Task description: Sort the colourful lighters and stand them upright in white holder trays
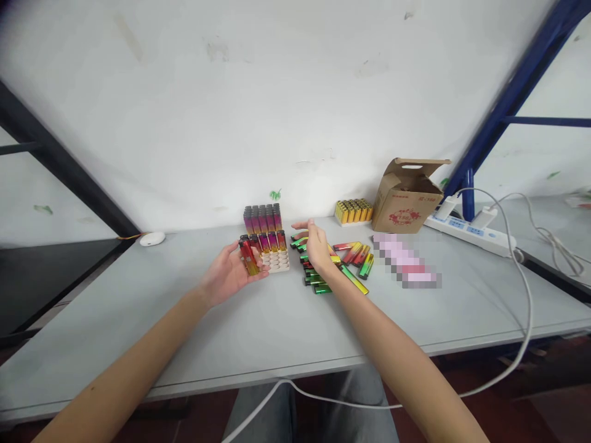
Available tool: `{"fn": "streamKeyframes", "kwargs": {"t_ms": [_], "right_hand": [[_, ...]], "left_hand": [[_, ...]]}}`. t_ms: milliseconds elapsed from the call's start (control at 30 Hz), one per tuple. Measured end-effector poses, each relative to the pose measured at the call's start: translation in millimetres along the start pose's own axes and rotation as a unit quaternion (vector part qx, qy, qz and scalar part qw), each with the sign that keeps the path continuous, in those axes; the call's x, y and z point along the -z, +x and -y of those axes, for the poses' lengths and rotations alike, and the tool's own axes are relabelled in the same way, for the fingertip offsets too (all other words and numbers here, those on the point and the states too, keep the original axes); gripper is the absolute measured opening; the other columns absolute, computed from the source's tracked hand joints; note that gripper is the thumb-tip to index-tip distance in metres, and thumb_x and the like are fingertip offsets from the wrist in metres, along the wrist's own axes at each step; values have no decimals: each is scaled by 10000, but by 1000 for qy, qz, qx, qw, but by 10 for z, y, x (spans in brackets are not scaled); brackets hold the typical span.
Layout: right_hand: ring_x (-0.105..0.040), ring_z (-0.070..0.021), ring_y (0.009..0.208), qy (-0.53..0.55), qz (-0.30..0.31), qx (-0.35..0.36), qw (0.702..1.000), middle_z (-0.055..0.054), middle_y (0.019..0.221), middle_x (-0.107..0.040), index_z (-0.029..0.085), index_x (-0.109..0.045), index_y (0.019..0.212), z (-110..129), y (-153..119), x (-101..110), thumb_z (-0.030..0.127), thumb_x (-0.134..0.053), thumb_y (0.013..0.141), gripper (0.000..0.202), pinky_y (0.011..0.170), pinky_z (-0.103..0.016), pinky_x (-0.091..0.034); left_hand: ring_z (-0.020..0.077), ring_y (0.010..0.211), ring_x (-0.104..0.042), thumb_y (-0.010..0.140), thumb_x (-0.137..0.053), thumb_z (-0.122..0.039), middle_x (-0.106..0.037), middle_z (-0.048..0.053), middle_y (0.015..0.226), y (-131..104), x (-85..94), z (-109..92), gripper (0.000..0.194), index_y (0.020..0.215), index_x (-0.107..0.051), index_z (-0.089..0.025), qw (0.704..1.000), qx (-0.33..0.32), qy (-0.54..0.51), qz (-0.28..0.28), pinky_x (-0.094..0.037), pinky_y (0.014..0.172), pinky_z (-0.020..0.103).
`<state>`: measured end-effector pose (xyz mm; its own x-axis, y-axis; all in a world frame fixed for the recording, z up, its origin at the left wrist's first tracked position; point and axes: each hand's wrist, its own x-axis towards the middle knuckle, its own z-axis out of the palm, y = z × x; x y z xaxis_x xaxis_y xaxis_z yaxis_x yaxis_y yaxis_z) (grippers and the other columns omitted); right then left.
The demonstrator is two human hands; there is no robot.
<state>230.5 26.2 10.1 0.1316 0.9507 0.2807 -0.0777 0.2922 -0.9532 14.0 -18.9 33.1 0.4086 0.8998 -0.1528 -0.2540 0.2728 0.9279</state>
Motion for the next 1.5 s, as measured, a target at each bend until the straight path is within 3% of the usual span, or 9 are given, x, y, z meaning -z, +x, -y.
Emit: {"fn": "streamKeyframes", "kwargs": {"t_ms": [167, 333, 433, 533, 700, 1267, 1500], "right_hand": [[-587, -178, 712, 4, 4, -16, 1000, -49, 730, -635, 212, -632, 774, 14, -1, -11, 582, -394, 857, 448, 622, -294, -450], [-578, -182, 710, 13, 13, -25, 1000, -42, 707, -622, 218, -643, 757, -4, 3, -17, 541, -409, 839, 407, 658, -304, -447], [-579, -178, 729, 10, 28, -12, 999, -48, 761, -646, 213, -655, 744, -19, -4, -17, 474, -398, 836, 378, 668, -299, -445], [-593, -174, 773, 3, 42, 10, 999, -56, 880, -672, 206, -669, 740, -34, -15, -19, 437, -382, 820, 377, 679, -291, -448], [-594, -159, 760, -4, 49, 15, 999, -57, 962, -674, 204, -677, 731, -51, -19, -23, 444, -374, 816, 396, 677, -283, -453], [-595, -155, 759, 3, 46, 19, 999, -54, 973, -681, 195, -679, 732, -72, -25, -41, 392, -371, 832, 379, 670, -280, -462], [-592, -156, 756, 0, 46, 24, 999, -58, 981, -685, 194, -669, 723, -42, -36, -50, 386, -366, 822, 372, 671, -283, -470]], "left_hand": [[250, 894, -632, 881, -390, -537, -611, 95, 832, -35, -14, -6, 387, 861, -559, -190, 999, 16, 36, 25, -534, 869, 495], [213, 803, -595, 893, -398, -519, -545, 67, 771, -46, -29, -6, 393, 902, -601, -182, 999, 28, -11, 41, -529, 874, 486], [186, 771, -568, 900, -410, -486, -511, 38, 757, -29, -17, 8, 345, 839, -573, -188, 998, 37, -32, 43, -528, 852, 447], [166, 716, -533, 902, -379, -432, -476, 19, 746, -10, -11, 21, 281, 800, -508, -203, 998, 37, -36, 32, -519, 727, 366], [151, 615, -433, 881, -334, -353, -387, 2, 704, -21, -41, 33, 202, 774, -430, -212, 999, 33, -5, 13, -399, 543, 278], [117, 572, -365, 855, -299, -229, -331, -19, 683, -25, -128, 85, 130, 767, -389, -198, 999, 25, -19, -32, -358, 499, 209], [117, 580, -382, 858, -312, -245, -340, -21, 678, -2, -96, 153, 129, 769, -394, -198, 999, 25, -15, -22, -360, 499, 208]]}}
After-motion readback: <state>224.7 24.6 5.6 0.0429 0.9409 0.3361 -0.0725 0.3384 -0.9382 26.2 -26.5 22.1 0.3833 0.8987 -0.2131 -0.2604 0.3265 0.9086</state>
